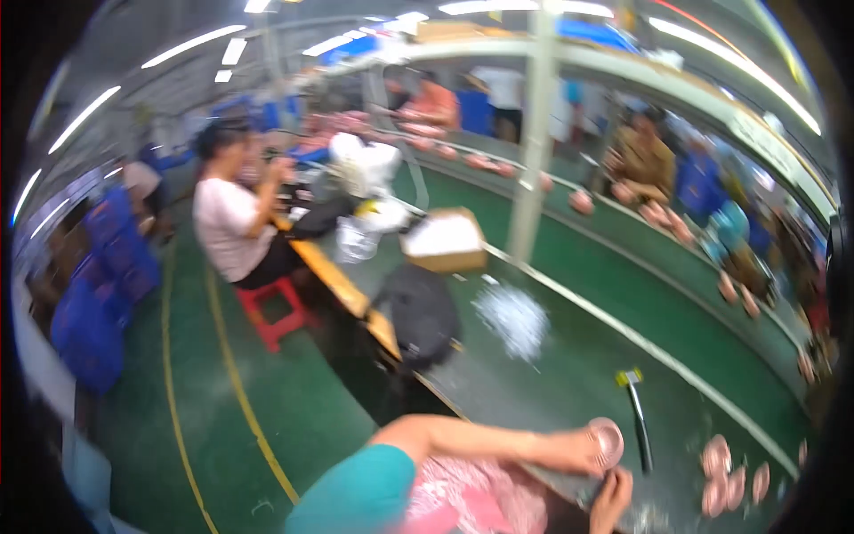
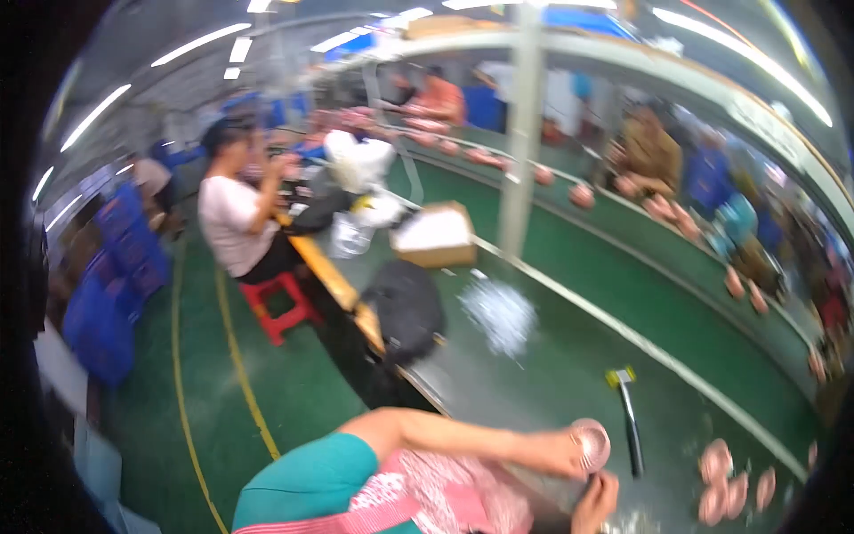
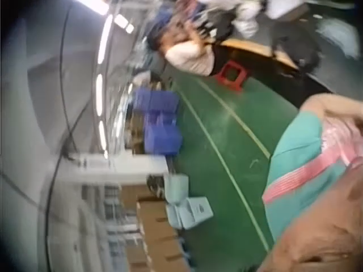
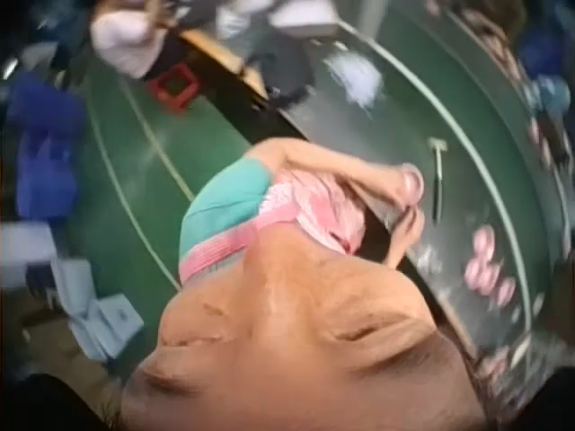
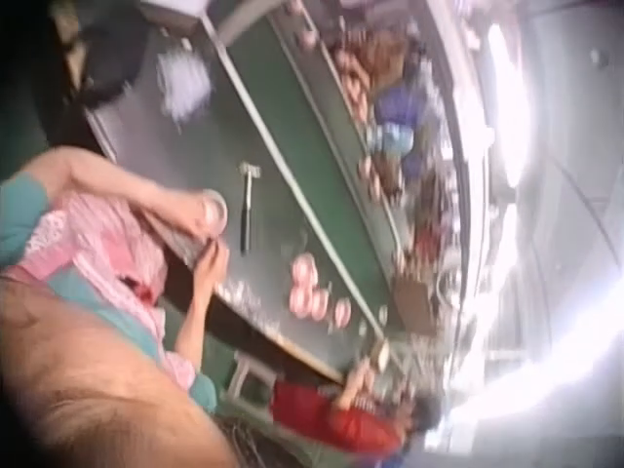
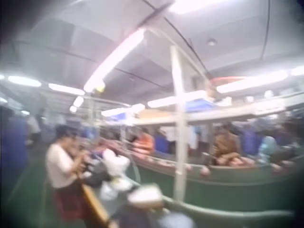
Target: The person assembles handheld fan components by inserting small circuit boards into fan grilles and pressing the plastic parts together by hand.
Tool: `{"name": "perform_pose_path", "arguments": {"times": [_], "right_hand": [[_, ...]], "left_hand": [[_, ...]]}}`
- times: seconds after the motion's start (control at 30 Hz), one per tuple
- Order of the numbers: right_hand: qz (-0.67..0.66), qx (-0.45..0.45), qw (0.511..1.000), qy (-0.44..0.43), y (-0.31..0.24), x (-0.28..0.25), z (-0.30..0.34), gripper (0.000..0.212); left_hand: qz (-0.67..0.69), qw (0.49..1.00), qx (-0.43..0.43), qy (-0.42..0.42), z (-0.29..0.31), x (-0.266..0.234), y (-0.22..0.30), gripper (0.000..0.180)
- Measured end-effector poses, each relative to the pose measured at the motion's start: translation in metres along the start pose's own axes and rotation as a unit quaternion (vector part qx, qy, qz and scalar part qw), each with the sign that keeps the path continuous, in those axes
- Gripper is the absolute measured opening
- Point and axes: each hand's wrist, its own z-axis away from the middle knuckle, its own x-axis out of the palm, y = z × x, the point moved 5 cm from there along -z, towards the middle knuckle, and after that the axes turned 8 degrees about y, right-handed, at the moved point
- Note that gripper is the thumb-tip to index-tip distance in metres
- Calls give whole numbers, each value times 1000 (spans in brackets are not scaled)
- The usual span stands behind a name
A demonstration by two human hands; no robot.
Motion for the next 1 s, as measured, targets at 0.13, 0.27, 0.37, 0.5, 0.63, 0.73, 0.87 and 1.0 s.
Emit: {"name": "perform_pose_path", "arguments": {"times": [0.13, 0.27, 0.37, 0.5, 0.63, 0.73, 0.87, 1.0], "right_hand": [[18, 30, 997, -64, -61, -12, -23, 17], [12, 8, 998, -68, -44, -7, -29, 18], [11, 71, 992, -103, -29, -2, -35, 22], [-105, 95, 984, -105, 1, 21, -44, 11], [-73, 58, 976, -199, -23, 39, -64, 15], [-48, 17, 976, -214, -10, 51, -80, 16], [-12, 31, 971, -236, -36, 69, -93, 22], [-31, -41, 976, -212, -45, 71, -104, 19]], "left_hand": [[-206, 928, 302, 73, 18, 18, -17, 15], [-242, 928, 264, 102, 17, 16, -29, 16], [-280, 913, 244, 168, 11, 7, -38, 11], [-350, 895, 194, 199, 9, 5, -47, 11], [-399, 874, 177, 216, 13, 5, -52, 10], [-301, 909, 192, 217, 6, -2, -43, 8], [-276, 914, 154, 256, 11, -29, -39, 17], [-388, 885, 114, 230, 1, -40, -55, 17]]}}
